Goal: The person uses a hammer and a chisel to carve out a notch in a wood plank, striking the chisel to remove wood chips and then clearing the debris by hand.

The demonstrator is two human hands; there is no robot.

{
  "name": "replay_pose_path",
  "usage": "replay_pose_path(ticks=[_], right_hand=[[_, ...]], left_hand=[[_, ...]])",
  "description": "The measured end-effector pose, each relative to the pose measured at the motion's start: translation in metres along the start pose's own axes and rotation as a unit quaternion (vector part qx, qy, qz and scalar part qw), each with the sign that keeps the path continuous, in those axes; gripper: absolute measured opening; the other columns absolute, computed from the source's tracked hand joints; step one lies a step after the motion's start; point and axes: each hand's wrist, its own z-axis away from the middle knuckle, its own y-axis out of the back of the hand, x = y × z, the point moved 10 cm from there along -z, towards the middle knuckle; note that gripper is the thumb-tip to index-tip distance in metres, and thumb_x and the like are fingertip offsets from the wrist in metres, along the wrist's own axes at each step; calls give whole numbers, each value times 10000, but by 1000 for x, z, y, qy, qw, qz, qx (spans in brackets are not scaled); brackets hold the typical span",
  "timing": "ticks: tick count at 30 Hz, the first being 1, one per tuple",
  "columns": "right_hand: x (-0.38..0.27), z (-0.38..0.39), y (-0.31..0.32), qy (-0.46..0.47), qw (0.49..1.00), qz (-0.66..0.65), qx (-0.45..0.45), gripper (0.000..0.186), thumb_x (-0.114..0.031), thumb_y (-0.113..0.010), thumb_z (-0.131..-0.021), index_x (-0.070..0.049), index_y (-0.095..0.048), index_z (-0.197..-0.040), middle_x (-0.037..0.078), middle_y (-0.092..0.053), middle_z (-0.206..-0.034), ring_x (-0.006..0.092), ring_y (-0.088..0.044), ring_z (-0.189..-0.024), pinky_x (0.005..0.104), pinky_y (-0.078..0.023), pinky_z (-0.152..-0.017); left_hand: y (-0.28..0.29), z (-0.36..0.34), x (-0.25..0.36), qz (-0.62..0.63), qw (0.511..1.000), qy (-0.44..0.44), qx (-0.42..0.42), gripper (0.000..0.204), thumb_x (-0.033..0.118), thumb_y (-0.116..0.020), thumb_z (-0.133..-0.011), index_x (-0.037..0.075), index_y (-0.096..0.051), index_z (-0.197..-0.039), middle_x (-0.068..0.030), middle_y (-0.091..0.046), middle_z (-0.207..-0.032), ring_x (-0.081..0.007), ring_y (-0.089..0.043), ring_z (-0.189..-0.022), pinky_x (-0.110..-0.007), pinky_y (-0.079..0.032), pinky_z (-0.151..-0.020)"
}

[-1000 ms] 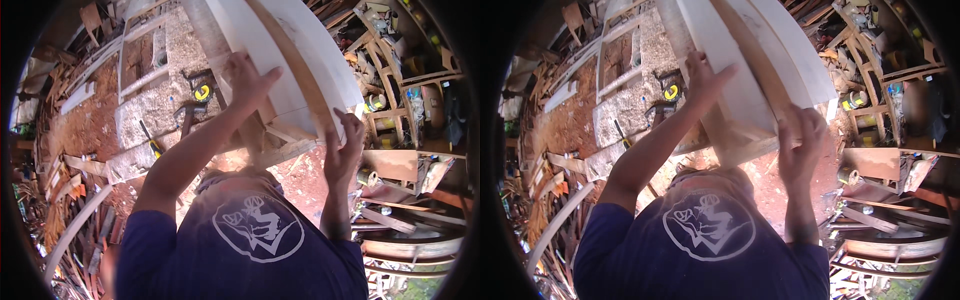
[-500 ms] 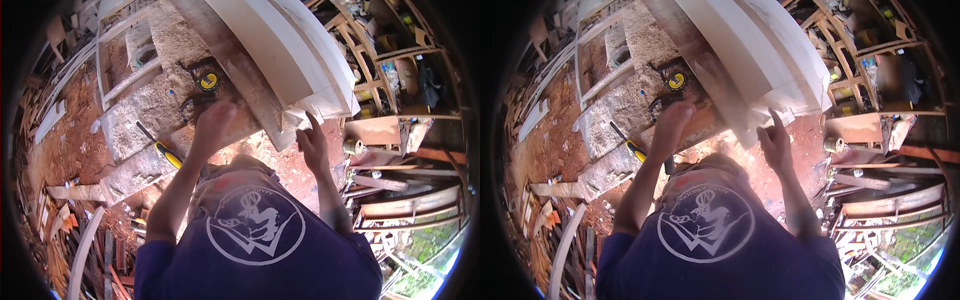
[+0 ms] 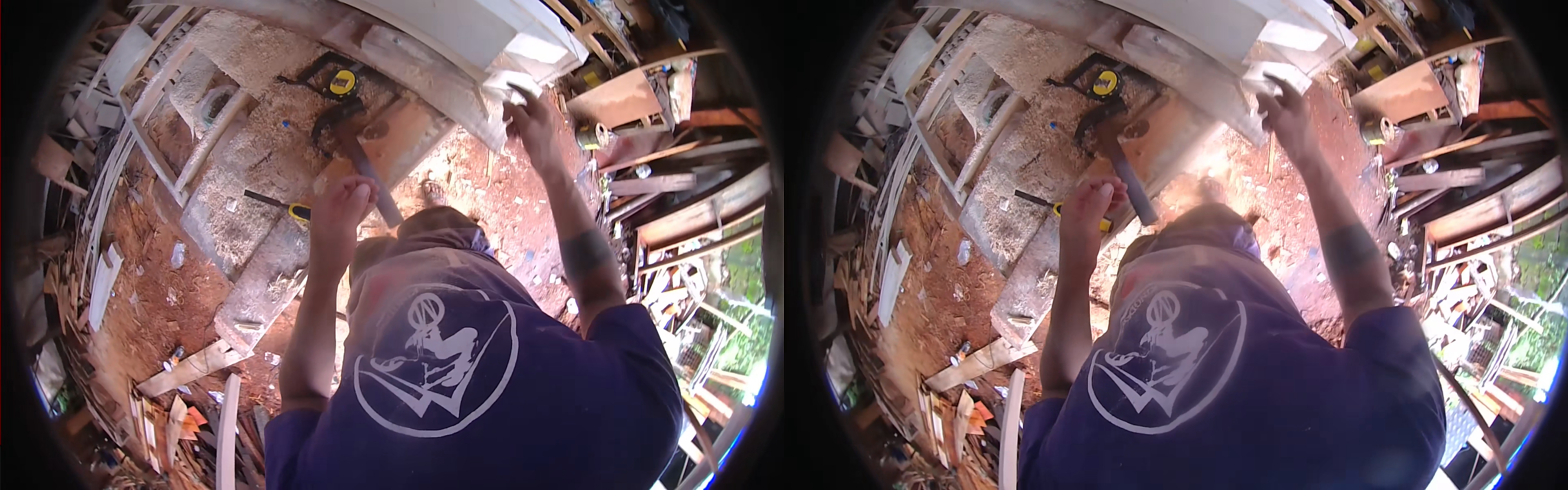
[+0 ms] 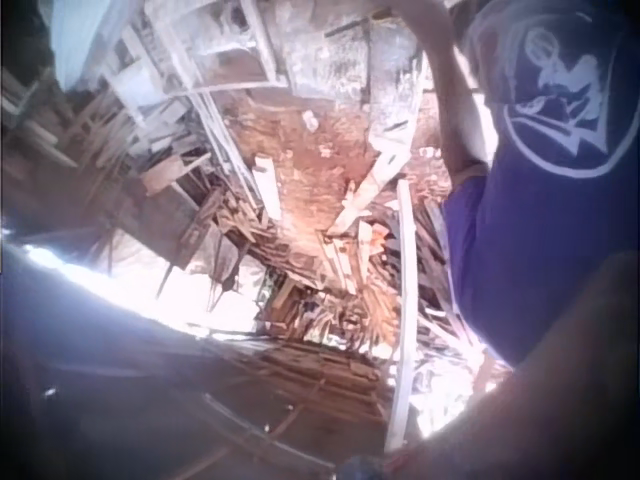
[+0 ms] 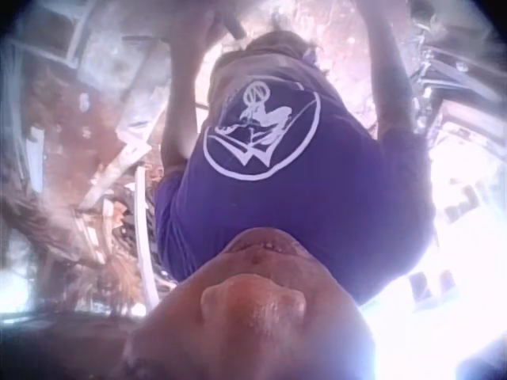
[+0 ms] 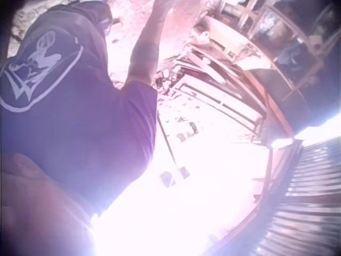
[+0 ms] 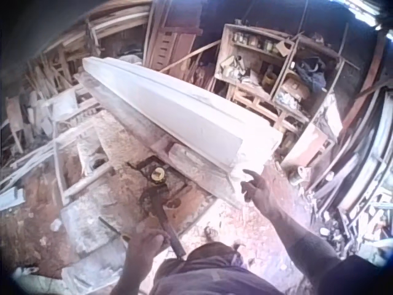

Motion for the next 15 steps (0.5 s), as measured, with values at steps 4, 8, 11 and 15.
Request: replay_pose_path(ticks=[4, 8, 11, 15], right_hand=[[-9, -10, -12, 13, 998, -55, -39, 535, -57, -473, -1044, 29, -351, -1557, 125, -665, -1078, 103, -595, -708, 261, -522, -664], [1, -29, -22, -18, 988, -147, -38, 838, -190, -586, -984, -16, -86, -1633, 114, -711, -998, 141, -618, -714, 285, -541, -663], [12, -41, -23, 1, 984, -175, -42, 846, -206, -582, -996, -20, -55, -1632, 120, -703, -1023, 142, -616, -706, 284, -542, -646], [5, -51, -37, -22, 993, -111, -24, 743, -241, -564, -1011, -10, -176, -1601, 125, -702, -1058, 150, -630, -738, 311, -553, -681]], left_hand=[[-12, -11, 9, -43, 996, -44, -64, 156, 107, -586, -1043, -24, -652, -1094, -22, -671, -957, -95, -628, -894, -239, -509, -853], [-21, -8, 32, -15, 993, -81, -84, 198, 175, -560, -1052, 36, -693, -1100, -38, -715, -1016, -119, -666, -933, -277, -502, -864], [-23, 1, 37, 1, 990, -91, -104, 200, 182, -565, -1051, 36, -693, -1103, -33, -718, -1014, -119, -666, -925, -281, -498, -867], [-6, 9, 32, 30, 989, -103, -106, 197, 189, -571, -1048, 46, -696, -1099, -28, -720, -1016, -118, -667, -926, -285, -498, -866]])
